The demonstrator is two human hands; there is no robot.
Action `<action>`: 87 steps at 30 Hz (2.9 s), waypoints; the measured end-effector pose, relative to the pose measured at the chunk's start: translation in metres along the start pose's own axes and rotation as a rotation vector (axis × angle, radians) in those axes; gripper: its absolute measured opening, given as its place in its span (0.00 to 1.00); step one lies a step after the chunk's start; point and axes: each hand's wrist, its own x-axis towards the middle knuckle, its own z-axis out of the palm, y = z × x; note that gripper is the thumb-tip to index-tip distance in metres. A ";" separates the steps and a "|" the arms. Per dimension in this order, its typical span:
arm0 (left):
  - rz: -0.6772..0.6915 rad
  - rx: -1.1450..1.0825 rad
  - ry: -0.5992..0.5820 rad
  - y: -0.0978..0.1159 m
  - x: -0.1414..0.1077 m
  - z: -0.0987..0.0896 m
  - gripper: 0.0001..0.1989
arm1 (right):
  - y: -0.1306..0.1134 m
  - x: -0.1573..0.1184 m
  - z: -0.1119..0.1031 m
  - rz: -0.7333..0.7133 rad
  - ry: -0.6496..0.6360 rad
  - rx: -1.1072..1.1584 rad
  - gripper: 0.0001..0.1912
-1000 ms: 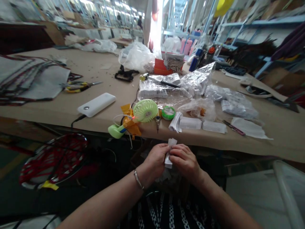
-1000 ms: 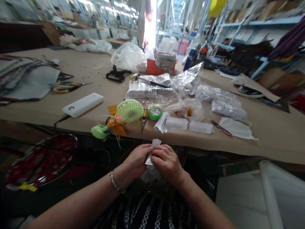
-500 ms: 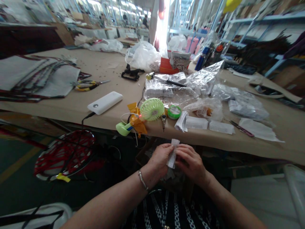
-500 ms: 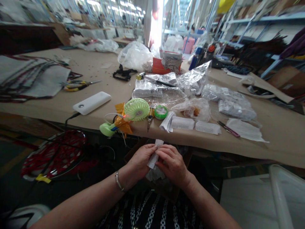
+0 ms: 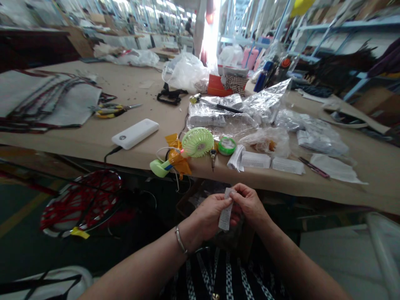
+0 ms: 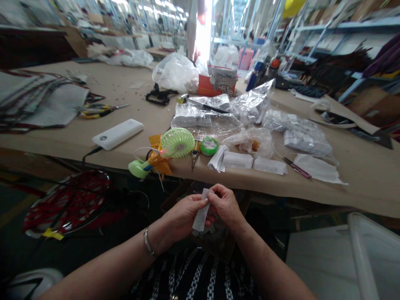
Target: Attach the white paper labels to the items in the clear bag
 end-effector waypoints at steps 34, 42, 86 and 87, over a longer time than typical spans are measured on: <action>0.034 0.083 -0.108 0.009 -0.012 -0.016 0.11 | -0.015 -0.012 0.001 -0.481 -0.075 -0.586 0.18; 0.167 0.090 -0.004 0.010 -0.011 -0.023 0.09 | -0.010 0.009 0.016 0.008 -0.112 0.121 0.10; 0.819 0.957 0.463 0.043 0.017 -0.046 0.11 | -0.023 0.055 0.036 -0.325 0.043 -0.416 0.09; 0.821 0.956 0.464 0.044 0.017 -0.046 0.10 | -0.023 0.055 0.036 -0.329 0.044 -0.422 0.09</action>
